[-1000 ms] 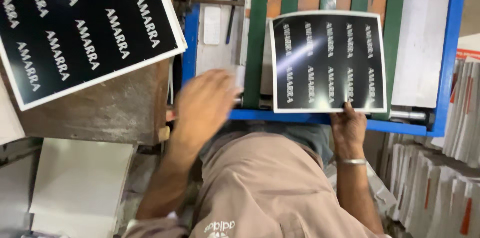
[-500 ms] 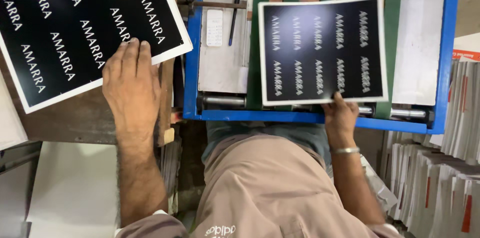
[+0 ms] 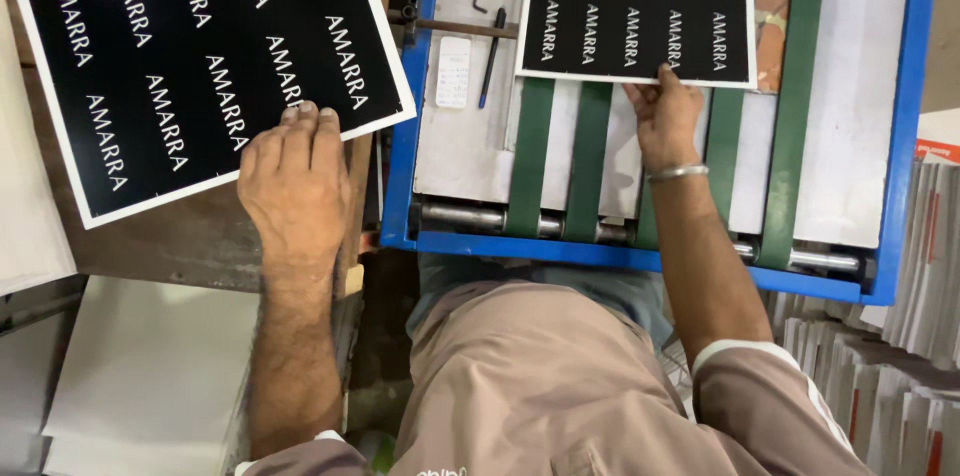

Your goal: The person picks up printed black sheets from a stack and places them one by one onto the conveyor belts of a printing machine.

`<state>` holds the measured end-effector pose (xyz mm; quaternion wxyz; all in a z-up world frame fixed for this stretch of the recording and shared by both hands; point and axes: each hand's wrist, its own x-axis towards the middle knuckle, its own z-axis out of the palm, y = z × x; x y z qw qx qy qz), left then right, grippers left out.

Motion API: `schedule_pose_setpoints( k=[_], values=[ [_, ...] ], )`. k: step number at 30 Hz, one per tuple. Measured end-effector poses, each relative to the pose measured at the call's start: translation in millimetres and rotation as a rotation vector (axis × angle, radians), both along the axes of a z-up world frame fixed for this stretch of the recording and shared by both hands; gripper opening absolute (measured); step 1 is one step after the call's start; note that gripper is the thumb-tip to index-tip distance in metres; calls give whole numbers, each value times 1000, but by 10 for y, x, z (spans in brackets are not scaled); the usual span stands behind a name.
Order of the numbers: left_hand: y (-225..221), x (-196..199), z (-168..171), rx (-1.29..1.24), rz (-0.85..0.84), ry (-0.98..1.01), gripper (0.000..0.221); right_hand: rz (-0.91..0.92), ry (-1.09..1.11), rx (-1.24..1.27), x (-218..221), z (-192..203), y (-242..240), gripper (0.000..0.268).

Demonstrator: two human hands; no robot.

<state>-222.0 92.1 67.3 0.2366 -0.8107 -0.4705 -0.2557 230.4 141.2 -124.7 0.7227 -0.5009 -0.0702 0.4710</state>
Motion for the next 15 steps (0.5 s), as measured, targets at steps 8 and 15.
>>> schedule_pose_setpoints(
  k=[8, 15],
  values=[
    [5, 4, 73, -55, 13, -22, 11, 233, 93, -144, 195, -153, 178, 38],
    [-8, -58, 374, -298, -51, -45, 27, 298, -19, -102, 87, 90, -232, 37]
  ],
)
